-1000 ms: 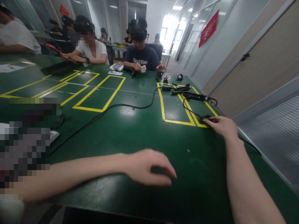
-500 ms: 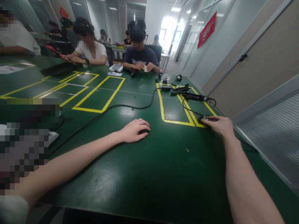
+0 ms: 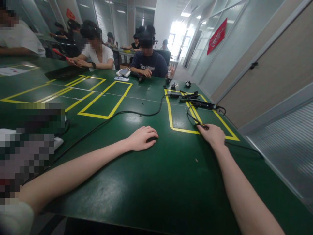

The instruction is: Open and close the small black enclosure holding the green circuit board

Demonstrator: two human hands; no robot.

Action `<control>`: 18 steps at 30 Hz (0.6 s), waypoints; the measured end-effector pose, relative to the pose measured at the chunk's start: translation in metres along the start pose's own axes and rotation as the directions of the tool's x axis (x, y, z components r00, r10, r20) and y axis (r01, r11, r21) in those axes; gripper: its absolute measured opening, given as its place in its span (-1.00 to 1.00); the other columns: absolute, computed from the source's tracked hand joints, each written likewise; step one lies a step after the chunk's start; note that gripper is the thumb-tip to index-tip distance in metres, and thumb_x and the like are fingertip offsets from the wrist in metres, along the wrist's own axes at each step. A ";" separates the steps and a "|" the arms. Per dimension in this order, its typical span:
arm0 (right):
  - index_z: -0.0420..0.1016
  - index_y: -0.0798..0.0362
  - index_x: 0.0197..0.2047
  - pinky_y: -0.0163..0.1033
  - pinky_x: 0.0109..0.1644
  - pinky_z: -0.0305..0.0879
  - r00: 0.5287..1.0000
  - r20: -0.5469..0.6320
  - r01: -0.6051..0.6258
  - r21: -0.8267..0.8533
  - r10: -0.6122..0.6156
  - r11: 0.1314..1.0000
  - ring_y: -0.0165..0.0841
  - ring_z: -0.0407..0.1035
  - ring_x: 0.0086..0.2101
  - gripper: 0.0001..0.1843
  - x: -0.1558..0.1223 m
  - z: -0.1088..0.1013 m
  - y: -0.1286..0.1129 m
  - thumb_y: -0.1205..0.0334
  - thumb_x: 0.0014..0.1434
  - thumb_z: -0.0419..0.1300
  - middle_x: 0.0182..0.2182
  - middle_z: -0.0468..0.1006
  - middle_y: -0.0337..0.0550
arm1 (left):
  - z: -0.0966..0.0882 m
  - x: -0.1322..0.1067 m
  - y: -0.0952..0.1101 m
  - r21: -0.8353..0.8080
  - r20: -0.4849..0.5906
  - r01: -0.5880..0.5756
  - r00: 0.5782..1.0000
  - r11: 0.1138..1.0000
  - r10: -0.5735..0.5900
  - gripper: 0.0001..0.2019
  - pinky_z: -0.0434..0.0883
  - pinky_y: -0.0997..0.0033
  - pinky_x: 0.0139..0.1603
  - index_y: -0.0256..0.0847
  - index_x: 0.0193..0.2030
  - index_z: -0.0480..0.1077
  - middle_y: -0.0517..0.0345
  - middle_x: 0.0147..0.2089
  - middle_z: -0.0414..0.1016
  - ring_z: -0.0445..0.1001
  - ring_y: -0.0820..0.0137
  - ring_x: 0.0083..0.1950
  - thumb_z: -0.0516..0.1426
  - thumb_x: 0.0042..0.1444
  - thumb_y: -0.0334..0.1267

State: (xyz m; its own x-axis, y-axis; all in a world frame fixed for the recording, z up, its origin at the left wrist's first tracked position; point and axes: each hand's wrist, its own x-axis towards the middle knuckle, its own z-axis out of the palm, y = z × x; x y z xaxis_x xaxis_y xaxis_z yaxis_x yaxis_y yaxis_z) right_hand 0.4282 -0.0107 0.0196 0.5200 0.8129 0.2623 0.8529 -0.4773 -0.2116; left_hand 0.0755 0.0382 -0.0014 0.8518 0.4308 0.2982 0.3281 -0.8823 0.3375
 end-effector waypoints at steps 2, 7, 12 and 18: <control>0.71 0.08 -0.13 -0.11 -0.28 0.33 0.999 0.030 0.042 0.004 -0.042 0.999 0.02 0.54 -0.22 -0.48 -0.014 0.008 -0.031 -0.20 0.21 0.18 -0.22 0.67 0.16 | -0.001 -0.001 0.002 0.015 -0.061 0.003 0.998 1.000 -0.002 -0.73 0.39 0.13 0.21 -0.21 0.14 0.47 -0.04 0.18 0.53 0.47 0.16 0.20 0.14 0.36 -0.23; 0.67 0.01 -0.18 -0.15 -0.23 0.40 0.828 0.035 0.536 0.242 -0.560 0.809 -0.11 0.56 -0.25 -0.64 -0.077 0.020 -0.104 -0.06 0.30 0.16 -0.25 0.65 -0.01 | -0.002 -0.004 0.006 0.063 -0.219 -0.097 0.970 0.993 0.108 -0.61 0.38 0.13 0.23 -0.24 0.15 0.44 -0.16 0.18 0.51 0.45 0.12 0.21 0.17 0.32 -0.04; 0.60 0.01 -0.21 -0.19 -0.23 0.47 0.486 -0.164 0.787 0.509 -0.858 0.348 -0.20 0.57 -0.30 -0.85 -0.124 0.026 -0.131 0.15 0.22 0.25 -0.27 0.66 -0.08 | 0.006 -0.005 0.007 0.074 -0.210 -0.309 0.924 0.948 0.318 -0.62 0.40 0.31 -0.22 -0.19 -0.32 0.39 0.06 -0.36 0.51 0.50 0.29 -0.28 0.11 0.28 0.12; 0.59 0.02 -0.19 -0.25 -0.29 0.48 0.477 -0.322 0.826 0.482 -0.818 0.292 -0.26 0.58 -0.34 -0.87 -0.127 0.024 -0.128 0.22 0.31 0.21 -0.30 0.67 -0.08 | 0.005 -0.006 0.009 0.064 -0.273 -0.229 0.932 0.971 0.238 -0.59 0.28 0.37 -0.38 -0.16 -0.32 0.27 0.10 -0.34 0.47 0.48 0.33 -0.32 0.09 0.27 0.18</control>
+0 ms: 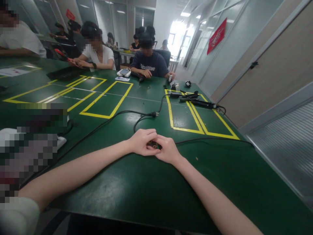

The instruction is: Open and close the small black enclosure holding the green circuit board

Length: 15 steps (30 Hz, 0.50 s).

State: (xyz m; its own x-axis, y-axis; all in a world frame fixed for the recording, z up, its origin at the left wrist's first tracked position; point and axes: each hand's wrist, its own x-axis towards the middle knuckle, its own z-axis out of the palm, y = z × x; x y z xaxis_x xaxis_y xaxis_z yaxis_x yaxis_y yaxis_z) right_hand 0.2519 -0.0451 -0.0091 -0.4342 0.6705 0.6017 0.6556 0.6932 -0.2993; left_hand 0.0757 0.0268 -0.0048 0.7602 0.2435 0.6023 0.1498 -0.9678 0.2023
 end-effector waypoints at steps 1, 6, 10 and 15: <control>0.60 0.03 -0.19 -0.26 -0.31 0.46 1.000 -0.008 0.018 -0.057 -0.018 0.998 -0.27 0.57 -0.35 -0.85 -0.002 -0.002 0.001 0.19 0.32 0.20 -0.31 0.67 -0.07 | -0.001 0.000 0.000 -0.002 0.008 0.023 1.000 1.000 -0.023 -0.57 0.28 0.37 -0.39 -0.15 -0.32 0.26 0.10 -0.33 0.47 0.48 0.32 -0.32 0.09 0.26 0.21; 0.63 0.07 -0.09 -0.28 -0.37 0.39 0.993 -0.038 0.099 -0.289 -0.115 0.952 -0.30 0.56 -0.41 -0.73 -0.011 -0.010 0.005 0.08 0.38 0.18 -0.35 0.68 -0.05 | -0.003 0.002 0.001 -0.034 0.104 0.100 0.990 0.994 -0.096 -0.51 0.28 0.37 -0.35 -0.14 -0.25 0.24 0.15 -0.32 0.48 0.51 0.30 -0.31 0.14 0.21 0.29; 0.62 0.07 -0.07 -0.29 -0.37 0.41 0.993 0.010 0.117 -0.278 -0.119 0.953 -0.31 0.58 -0.40 -0.68 -0.010 -0.010 0.009 0.03 0.42 0.14 -0.33 0.69 -0.05 | -0.007 0.002 0.000 0.013 0.192 0.131 0.973 0.991 -0.131 -0.50 0.26 0.37 -0.32 -0.15 -0.25 0.26 0.15 -0.33 0.49 0.53 0.27 -0.28 0.19 0.18 0.30; 0.62 0.05 0.01 -0.25 -0.27 0.52 0.993 0.076 0.102 -0.224 -0.087 0.969 -0.25 0.63 -0.24 -0.69 -0.005 -0.008 0.009 0.05 0.41 0.17 -0.12 0.70 0.01 | -0.024 0.009 -0.007 0.058 0.370 0.177 0.910 0.982 -0.186 -0.47 0.15 0.41 -0.36 -0.15 -0.27 0.31 0.16 -0.32 0.53 0.52 0.31 -0.31 0.24 0.14 0.33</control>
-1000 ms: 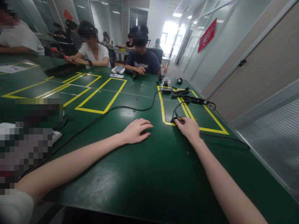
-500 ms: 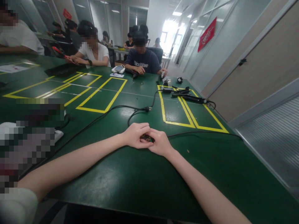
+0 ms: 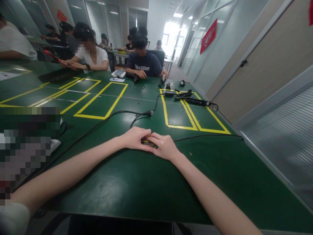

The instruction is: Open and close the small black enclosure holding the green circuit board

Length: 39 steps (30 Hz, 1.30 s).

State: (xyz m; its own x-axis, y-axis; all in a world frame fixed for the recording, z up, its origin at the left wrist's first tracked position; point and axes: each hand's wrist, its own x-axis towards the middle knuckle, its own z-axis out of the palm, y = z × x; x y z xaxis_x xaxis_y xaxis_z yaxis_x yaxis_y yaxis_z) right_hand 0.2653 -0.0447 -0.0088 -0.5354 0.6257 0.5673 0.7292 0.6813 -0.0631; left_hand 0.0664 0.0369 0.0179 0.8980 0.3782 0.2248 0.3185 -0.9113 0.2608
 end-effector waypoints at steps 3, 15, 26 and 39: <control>0.65 0.01 0.00 -0.23 -0.23 0.54 0.999 0.029 -0.046 0.039 0.044 0.998 -0.26 0.62 -0.22 -0.72 0.002 -0.001 -0.003 0.05 0.41 0.20 -0.08 0.68 -0.02 | -0.013 0.002 -0.004 0.018 0.152 0.013 0.988 1.000 -0.016 -0.41 0.07 0.42 -0.41 -0.16 -0.31 0.35 0.20 -0.36 0.52 0.49 0.32 -0.35 0.34 -0.02 0.36; 0.66 0.02 -0.10 -0.26 -0.24 0.47 0.989 0.013 -0.145 0.119 0.144 0.982 -0.32 0.57 -0.28 -0.63 0.008 0.002 -0.008 0.08 0.50 0.05 -0.20 0.65 -0.04 | -0.044 0.000 -0.009 -0.194 0.349 0.112 0.936 0.975 -0.039 -0.74 0.21 0.48 -0.39 -0.21 -0.24 0.56 0.25 -0.42 0.53 0.41 0.44 -0.43 0.32 0.10 -0.05; 0.60 0.03 -0.16 -0.25 -0.22 0.42 0.978 0.015 -0.206 0.214 0.208 0.955 -0.31 0.53 -0.32 -0.64 0.012 0.002 -0.007 0.10 0.51 0.02 -0.30 0.63 -0.09 | -0.035 0.003 0.000 0.026 0.285 0.109 0.952 0.994 -0.112 -0.50 0.26 0.44 -0.34 -0.21 -0.17 0.48 0.14 -0.22 0.51 0.49 0.27 -0.22 0.46 -0.11 0.07; 0.56 0.00 -0.03 -0.16 -0.01 0.53 0.984 0.008 -0.171 0.286 0.176 0.943 -0.23 0.57 -0.08 -0.83 0.015 0.007 -0.009 0.18 0.34 0.27 -0.06 0.62 -0.04 | -0.043 0.000 0.000 -0.015 0.303 0.073 0.951 0.997 -0.065 -0.28 0.29 0.16 0.22 -0.21 0.09 0.44 0.00 0.04 0.44 0.40 0.08 0.12 0.44 -0.13 0.17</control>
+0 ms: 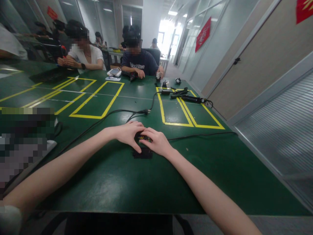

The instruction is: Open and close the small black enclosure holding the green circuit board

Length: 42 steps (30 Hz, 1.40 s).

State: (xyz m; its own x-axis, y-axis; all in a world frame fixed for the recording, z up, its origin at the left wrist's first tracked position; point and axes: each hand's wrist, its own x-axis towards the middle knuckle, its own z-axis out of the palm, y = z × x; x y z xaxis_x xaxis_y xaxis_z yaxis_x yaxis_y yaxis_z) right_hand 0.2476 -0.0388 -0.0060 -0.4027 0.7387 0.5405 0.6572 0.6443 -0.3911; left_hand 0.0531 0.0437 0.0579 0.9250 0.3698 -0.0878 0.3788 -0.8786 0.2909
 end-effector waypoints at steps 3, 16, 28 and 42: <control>0.51 0.04 0.09 -0.08 0.08 0.52 1.000 0.023 -0.019 -0.004 0.019 1.000 -0.14 0.54 0.03 -0.62 0.000 -0.004 -0.007 0.14 0.24 0.35 0.08 0.56 0.05 | -0.008 -0.003 -0.012 -0.098 -0.052 -0.032 0.998 0.995 0.027 -0.34 0.36 0.35 0.07 -0.23 0.11 0.44 0.03 0.03 0.43 0.42 0.18 0.07 0.44 -0.09 0.01; 0.57 -0.03 0.10 -0.18 -0.16 0.46 0.974 0.220 0.003 -0.263 0.057 0.965 -0.17 0.61 -0.15 -0.61 0.000 -0.018 -0.005 0.02 0.25 0.38 -0.10 0.70 -0.06 | -0.008 -0.003 -0.018 -0.181 0.148 0.147 0.982 0.972 -0.121 -0.79 0.27 0.50 -0.38 -0.18 -0.25 0.46 0.28 -0.40 0.54 0.48 0.41 -0.39 0.33 -0.03 -0.25; 0.56 -0.01 -0.02 -0.19 -0.25 0.43 0.995 -0.006 -0.099 -0.331 0.103 0.938 -0.22 0.56 -0.21 -0.71 0.000 -0.006 -0.005 -0.02 0.41 0.17 -0.02 0.60 -0.02 | -0.017 -0.006 -0.004 -0.263 0.188 0.179 0.973 0.948 -0.132 -0.54 0.35 0.49 -0.32 -0.17 0.07 0.40 0.39 -0.51 0.50 0.54 0.37 -0.40 0.21 -0.04 -0.44; 0.14 -0.01 -0.60 -0.24 -0.46 -0.02 0.995 0.048 -0.077 -0.226 0.090 0.971 -0.42 0.12 -0.64 -0.44 -0.011 -0.055 0.015 0.06 0.47 -0.02 -0.69 0.23 -0.28 | -0.044 -0.022 -0.007 -0.423 0.210 0.187 0.972 0.886 -0.104 -0.88 0.38 0.47 -0.33 -0.17 -0.40 0.31 0.29 -0.51 0.56 0.56 0.39 -0.39 0.17 -0.07 -0.42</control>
State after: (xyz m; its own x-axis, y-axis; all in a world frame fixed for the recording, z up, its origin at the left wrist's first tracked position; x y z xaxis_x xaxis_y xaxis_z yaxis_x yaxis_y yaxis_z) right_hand 0.2970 -0.0483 0.0226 -0.3720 0.8025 0.4665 0.8132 0.5241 -0.2530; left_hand 0.0288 0.0553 0.1000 0.8660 0.3877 -0.3159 0.4957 -0.5818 0.6448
